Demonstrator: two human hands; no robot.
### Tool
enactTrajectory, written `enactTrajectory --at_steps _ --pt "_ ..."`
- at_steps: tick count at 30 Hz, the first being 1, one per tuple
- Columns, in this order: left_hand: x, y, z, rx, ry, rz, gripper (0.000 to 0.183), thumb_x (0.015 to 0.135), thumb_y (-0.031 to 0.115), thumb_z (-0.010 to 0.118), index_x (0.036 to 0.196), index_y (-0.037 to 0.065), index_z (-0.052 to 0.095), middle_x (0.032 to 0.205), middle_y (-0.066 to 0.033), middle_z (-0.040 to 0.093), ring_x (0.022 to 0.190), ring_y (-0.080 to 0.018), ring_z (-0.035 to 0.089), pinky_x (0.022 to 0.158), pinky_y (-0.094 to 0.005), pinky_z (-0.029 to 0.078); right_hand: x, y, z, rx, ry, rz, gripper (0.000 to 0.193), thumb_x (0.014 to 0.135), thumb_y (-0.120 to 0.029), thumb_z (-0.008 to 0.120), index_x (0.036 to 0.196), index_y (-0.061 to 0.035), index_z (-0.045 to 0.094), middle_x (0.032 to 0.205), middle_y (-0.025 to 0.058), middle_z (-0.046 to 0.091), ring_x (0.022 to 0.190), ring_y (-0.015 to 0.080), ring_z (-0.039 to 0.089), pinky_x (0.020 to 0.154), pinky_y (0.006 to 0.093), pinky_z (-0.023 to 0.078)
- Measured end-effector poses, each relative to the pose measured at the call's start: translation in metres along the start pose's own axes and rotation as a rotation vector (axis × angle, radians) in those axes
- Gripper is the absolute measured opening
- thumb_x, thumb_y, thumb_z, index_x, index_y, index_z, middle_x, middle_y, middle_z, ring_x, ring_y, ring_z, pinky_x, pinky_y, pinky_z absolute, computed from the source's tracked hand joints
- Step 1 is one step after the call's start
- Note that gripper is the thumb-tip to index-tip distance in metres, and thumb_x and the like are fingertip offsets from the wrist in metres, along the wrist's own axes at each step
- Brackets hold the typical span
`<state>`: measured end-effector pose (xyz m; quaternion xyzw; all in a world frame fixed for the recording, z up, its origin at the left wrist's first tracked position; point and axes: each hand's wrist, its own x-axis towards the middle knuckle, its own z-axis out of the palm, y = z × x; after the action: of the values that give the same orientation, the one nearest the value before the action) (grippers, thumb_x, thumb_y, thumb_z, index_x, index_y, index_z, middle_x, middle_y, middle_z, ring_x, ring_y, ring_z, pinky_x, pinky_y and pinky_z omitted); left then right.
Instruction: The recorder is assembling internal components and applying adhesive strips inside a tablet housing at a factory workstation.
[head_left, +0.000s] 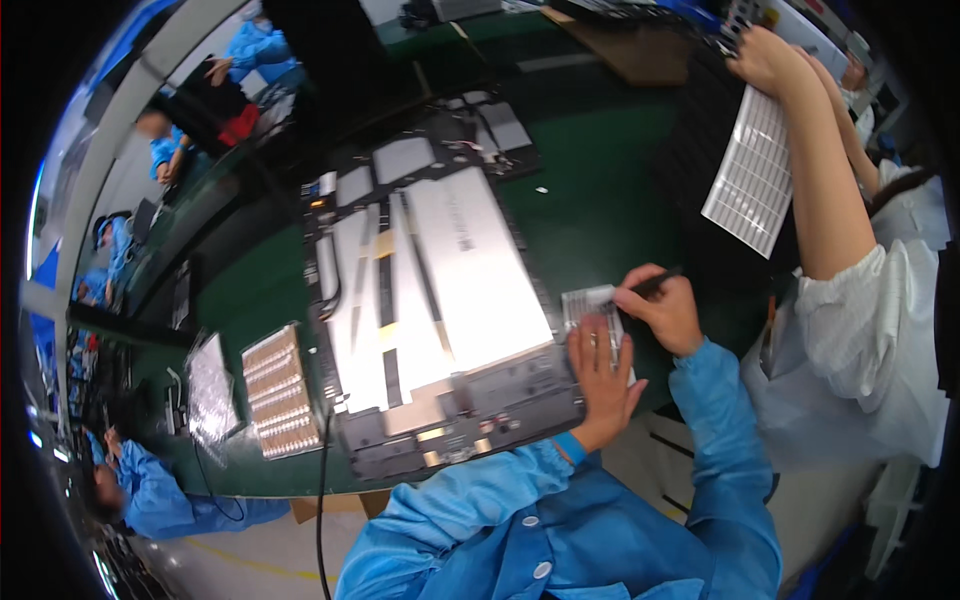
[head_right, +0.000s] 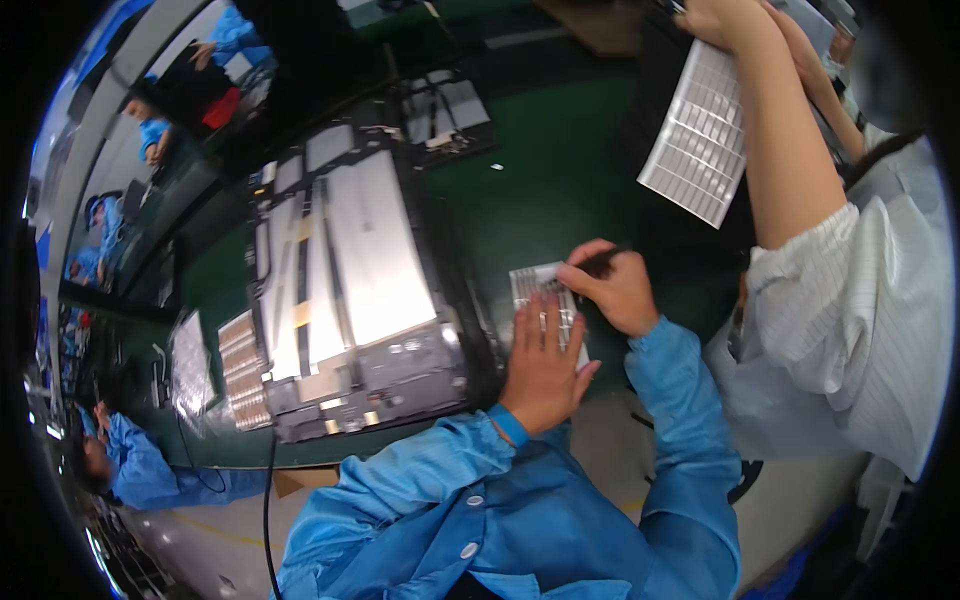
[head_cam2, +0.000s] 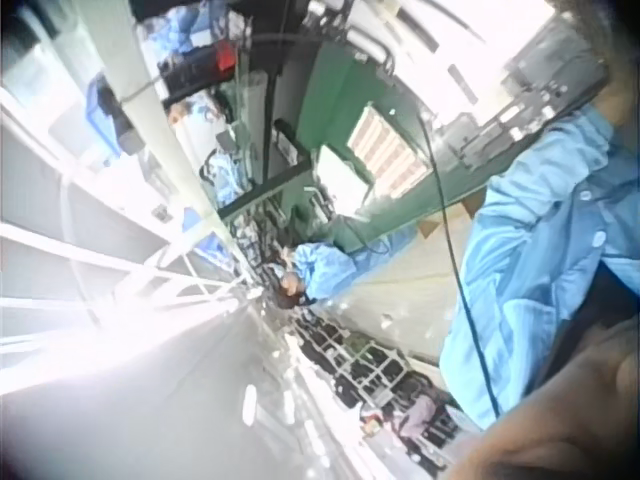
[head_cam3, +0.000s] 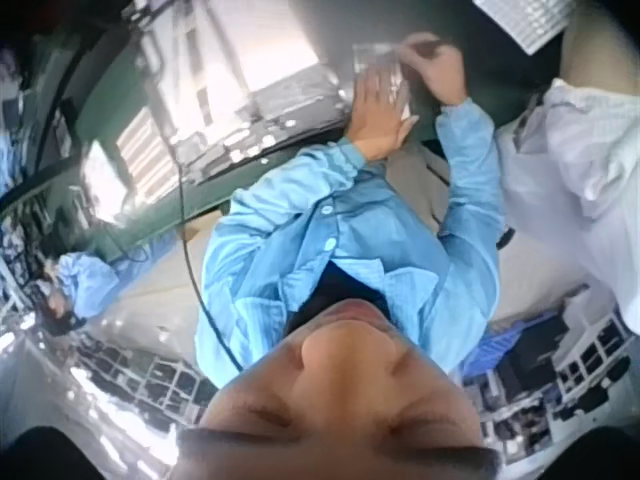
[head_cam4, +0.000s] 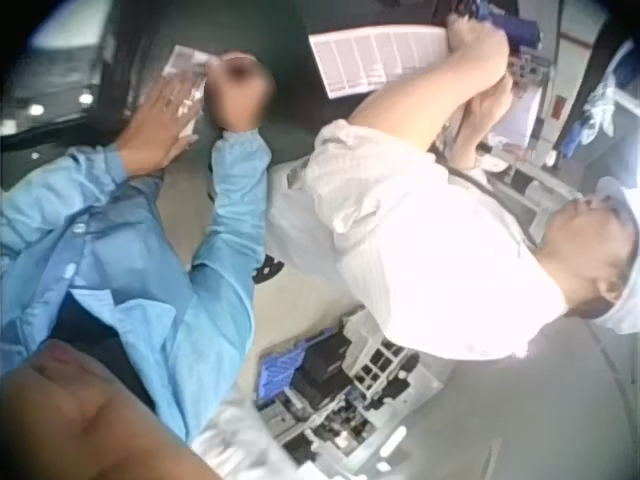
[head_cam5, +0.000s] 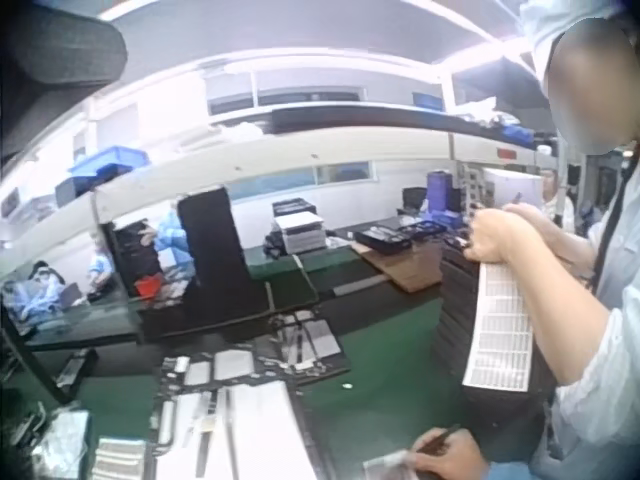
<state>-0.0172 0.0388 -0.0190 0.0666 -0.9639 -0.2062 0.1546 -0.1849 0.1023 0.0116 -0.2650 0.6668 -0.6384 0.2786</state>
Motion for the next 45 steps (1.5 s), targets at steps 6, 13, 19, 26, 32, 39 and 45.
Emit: enactTrajectory --at_steps 6,13,19,26,32,39,45 --pt "-0.011 -0.012 0.01 -0.103 0.071 -0.018 0.07 0.096 0.042 0.059 0.147 -0.003 0.043 0.154 -0.0383 0.027 0.147 -0.0565 0.017 0.12 -0.0646 0.012 -0.041 -0.083 0.043 0.137 0.069 -0.152 0.017 0.09 -0.01 0.076 0.095 0.0 0.063 0.081 0.0031 0.064 0.067 0.0077 0.057 0.061 0.0217 0.045" --pt "-0.046 0.006 -0.095 -0.238 -0.106 0.399 0.059 0.097 0.037 0.06 0.137 -0.005 0.05 0.149 -0.0342 0.037 0.14 -0.0463 0.038 0.116 -0.0493 0.032 -0.012 -0.205 0.106 0.154 0.004 -0.396 0.025 0.09 -0.023 0.078 0.093 -0.0011 0.065 0.078 0.0018 0.063 0.061 0.0058 0.053 0.055 0.0212 0.04" --pt "-0.073 -0.041 -0.288 -0.619 -0.111 0.499 0.021 0.088 0.016 0.072 0.097 -0.003 0.07 0.102 -0.02 0.073 0.087 -0.0324 0.071 0.077 -0.0414 0.057 0.087 -0.229 0.165 -0.152 -0.136 -0.302 0.036 0.086 -0.036 0.081 0.09 -0.0013 0.073 0.071 -0.001 0.06 0.059 0.0062 0.052 0.053 0.0215 0.038" --pt "-0.011 -0.132 -0.323 -0.041 0.498 0.297 0.019 0.073 -0.004 0.066 0.092 -0.001 0.067 0.098 -0.0161 0.072 0.08 -0.0321 0.068 0.07 -0.0385 0.051 0.115 -0.222 0.197 -0.304 -0.176 -0.325 0.032 0.084 -0.029 0.082 0.085 0.0022 0.074 0.072 0.0081 0.068 0.059 0.0128 0.058 0.055 0.0271 0.047" --pt "0.019 -0.159 -0.314 0.03 0.514 0.299 0.019 0.07 -0.004 0.065 0.089 -0.001 0.066 0.1 -0.0155 0.071 0.088 -0.0316 0.066 0.074 -0.0397 0.05 0.126 -0.216 0.194 -0.367 -0.203 -0.328 0.032 0.086 -0.029 0.08 0.086 0.0026 0.076 0.075 0.013 0.071 0.064 0.017 0.065 0.057 0.03 0.051" --pt "0.036 -0.155 -0.31 0.055 0.431 0.307 0.021 0.072 -0.002 0.06 0.091 0.001 0.068 0.104 -0.0134 0.073 0.092 -0.0329 0.063 0.08 -0.0406 0.048 0.123 -0.212 0.193 -0.388 -0.205 -0.327 0.031 0.085 -0.03 0.081 0.086 0.0011 0.076 0.073 0.0114 0.071 0.063 0.0169 0.066 0.058 0.0307 0.052" --pt "0.045 -0.143 -0.311 0.246 0.358 0.314 0.019 0.079 0.014 0.059 0.091 0.001 0.065 0.088 -0.0126 0.067 0.086 -0.0321 0.056 0.082 -0.0441 0.042 0.123 -0.206 0.191 -0.412 -0.154 -0.609 0.026 0.083 -0.024 0.083 0.089 -0.001 0.071 0.072 0.0017 0.066 0.063 0.0068 0.057 0.055 0.0246 0.045"
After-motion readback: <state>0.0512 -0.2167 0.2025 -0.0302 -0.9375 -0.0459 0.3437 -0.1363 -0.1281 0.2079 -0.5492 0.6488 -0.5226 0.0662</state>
